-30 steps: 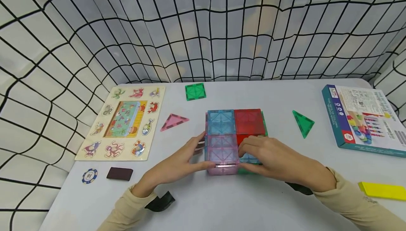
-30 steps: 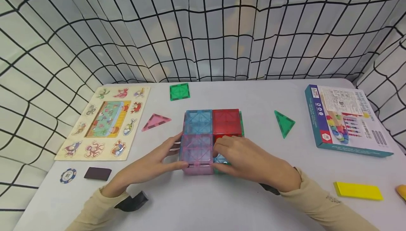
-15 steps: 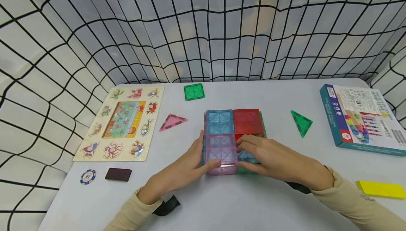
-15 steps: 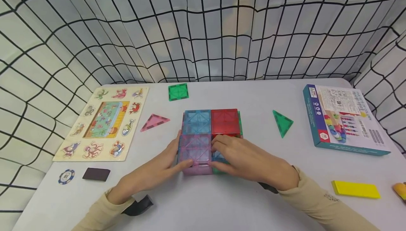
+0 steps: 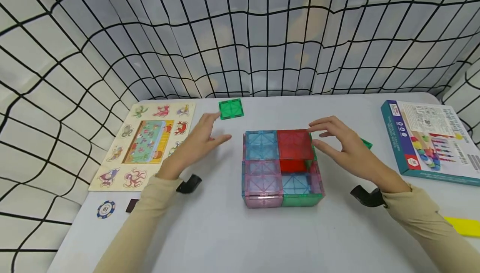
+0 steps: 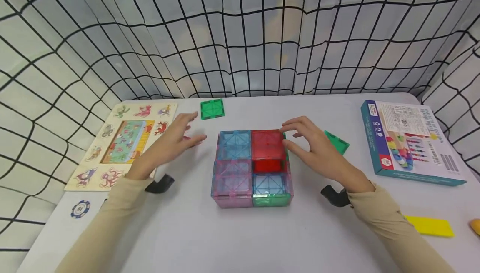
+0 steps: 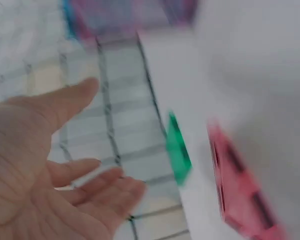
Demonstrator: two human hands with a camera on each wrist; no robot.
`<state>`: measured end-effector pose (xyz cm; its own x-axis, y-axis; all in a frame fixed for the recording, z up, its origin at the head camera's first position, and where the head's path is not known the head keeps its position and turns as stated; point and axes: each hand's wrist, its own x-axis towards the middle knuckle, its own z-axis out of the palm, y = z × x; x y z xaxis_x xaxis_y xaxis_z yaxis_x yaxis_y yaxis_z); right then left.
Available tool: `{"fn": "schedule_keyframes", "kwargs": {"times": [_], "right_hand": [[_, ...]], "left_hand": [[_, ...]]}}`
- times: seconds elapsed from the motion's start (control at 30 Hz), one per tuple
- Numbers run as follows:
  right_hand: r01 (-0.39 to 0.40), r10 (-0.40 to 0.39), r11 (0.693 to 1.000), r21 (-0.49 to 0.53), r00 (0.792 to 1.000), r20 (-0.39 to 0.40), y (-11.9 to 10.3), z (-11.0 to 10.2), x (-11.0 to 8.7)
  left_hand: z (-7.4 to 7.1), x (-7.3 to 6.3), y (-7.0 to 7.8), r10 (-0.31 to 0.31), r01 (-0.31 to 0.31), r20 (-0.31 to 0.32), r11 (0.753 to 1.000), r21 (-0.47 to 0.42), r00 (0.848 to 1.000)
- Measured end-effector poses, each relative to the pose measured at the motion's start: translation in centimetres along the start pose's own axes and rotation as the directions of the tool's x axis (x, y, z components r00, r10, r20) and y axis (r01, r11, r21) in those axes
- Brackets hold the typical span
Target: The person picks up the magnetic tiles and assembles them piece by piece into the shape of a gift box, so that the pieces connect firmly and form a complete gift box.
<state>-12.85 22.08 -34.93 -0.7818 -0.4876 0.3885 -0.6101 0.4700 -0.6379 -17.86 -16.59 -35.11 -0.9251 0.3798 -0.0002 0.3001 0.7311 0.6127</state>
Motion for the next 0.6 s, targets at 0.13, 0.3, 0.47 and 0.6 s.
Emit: {"fn": "schedule_keyframes", "kwargs": {"times": [0.13,0.3,0.47,0.6], "right_hand": [[-0.104,0.079,0.973,0.205,0.989,0.127,2.6,0.1,-0.8],[-0.142,0.049,0.936,0.322,0.958,0.281,4.1,1.2,-1.8],[-0.111,-0.002,0.932,0.344,0.95,0.312,4.3,1.9,-2.5],[-0.097,-0.014,0.939,0.331,0.948,0.319,4.4,1.5,-2.8]], "left_hand": [[-0.2,5.2,-1.8,0.021,-0.02,-0.004,0.995,0.101,1.0],[0.6,9.3,-3.2,-0.046,0.024,0.111,0.981,0.192,0.993],[1.2,10.8,-4.1,-0.092,0.042,0.166,0.958,0.285,0.982],[1.2,11.3,-4.0,-0.066,0.019,0.119,0.934,0.358,0.991]]}}
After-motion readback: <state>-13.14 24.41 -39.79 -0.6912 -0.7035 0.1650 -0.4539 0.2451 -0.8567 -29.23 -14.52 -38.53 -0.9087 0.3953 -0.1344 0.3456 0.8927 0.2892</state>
